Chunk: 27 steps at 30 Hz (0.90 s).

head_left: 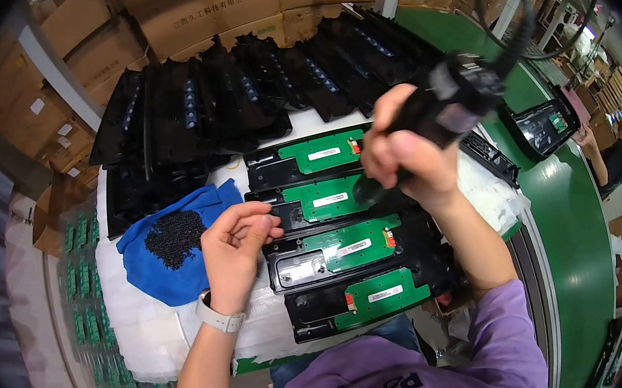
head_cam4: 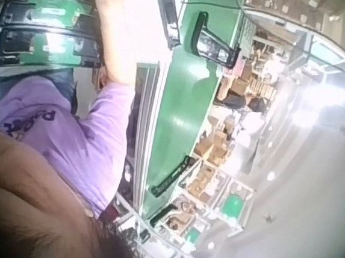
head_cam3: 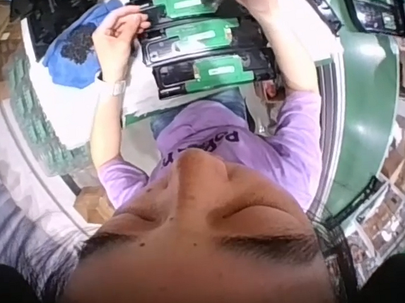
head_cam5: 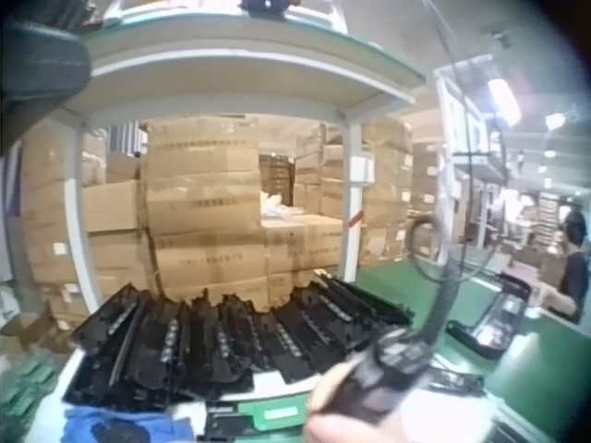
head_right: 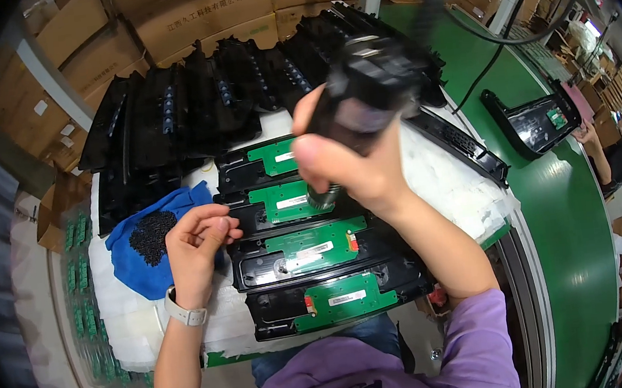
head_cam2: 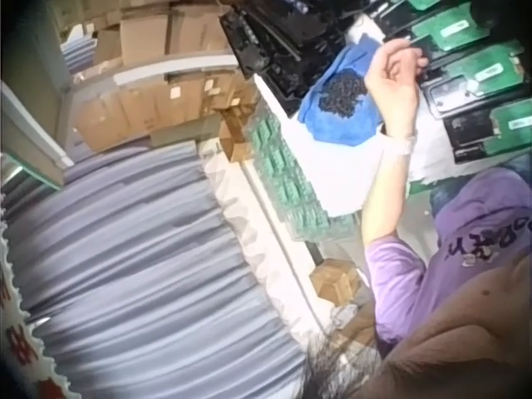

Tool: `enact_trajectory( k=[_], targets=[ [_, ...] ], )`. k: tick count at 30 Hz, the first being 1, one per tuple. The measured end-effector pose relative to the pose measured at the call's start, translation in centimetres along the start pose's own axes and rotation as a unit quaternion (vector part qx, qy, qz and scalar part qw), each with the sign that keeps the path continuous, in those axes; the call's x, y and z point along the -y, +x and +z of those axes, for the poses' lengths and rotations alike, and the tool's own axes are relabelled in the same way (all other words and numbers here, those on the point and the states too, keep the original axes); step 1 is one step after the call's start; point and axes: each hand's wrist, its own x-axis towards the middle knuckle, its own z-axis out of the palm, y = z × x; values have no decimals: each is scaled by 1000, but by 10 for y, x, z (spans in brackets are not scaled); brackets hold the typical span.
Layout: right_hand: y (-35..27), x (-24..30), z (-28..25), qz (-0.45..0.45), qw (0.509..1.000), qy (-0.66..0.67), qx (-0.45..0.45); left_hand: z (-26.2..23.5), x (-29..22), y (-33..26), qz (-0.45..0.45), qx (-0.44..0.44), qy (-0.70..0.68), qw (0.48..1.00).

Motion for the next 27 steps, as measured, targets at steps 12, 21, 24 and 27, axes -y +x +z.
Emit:
enact_trajectory(
  k=[12, 21, 24, 27],
  targets=[
    [-9, 14, 5, -136, 948, 275, 89, 23, -14, -21, -91, 102, -149, 979],
    [-12, 11, 9, -109, 955, 272, 48, 26, -9, -22, -91, 88, -143, 982],
    [-13, 11, 10, -102, 958, 266, 34, 27, -9, -22, -85, 76, -140, 984],
    [-14, 12, 10, -99, 960, 263, 21, 28, -9, -22, -86, 74, -144, 983]
  ],
)
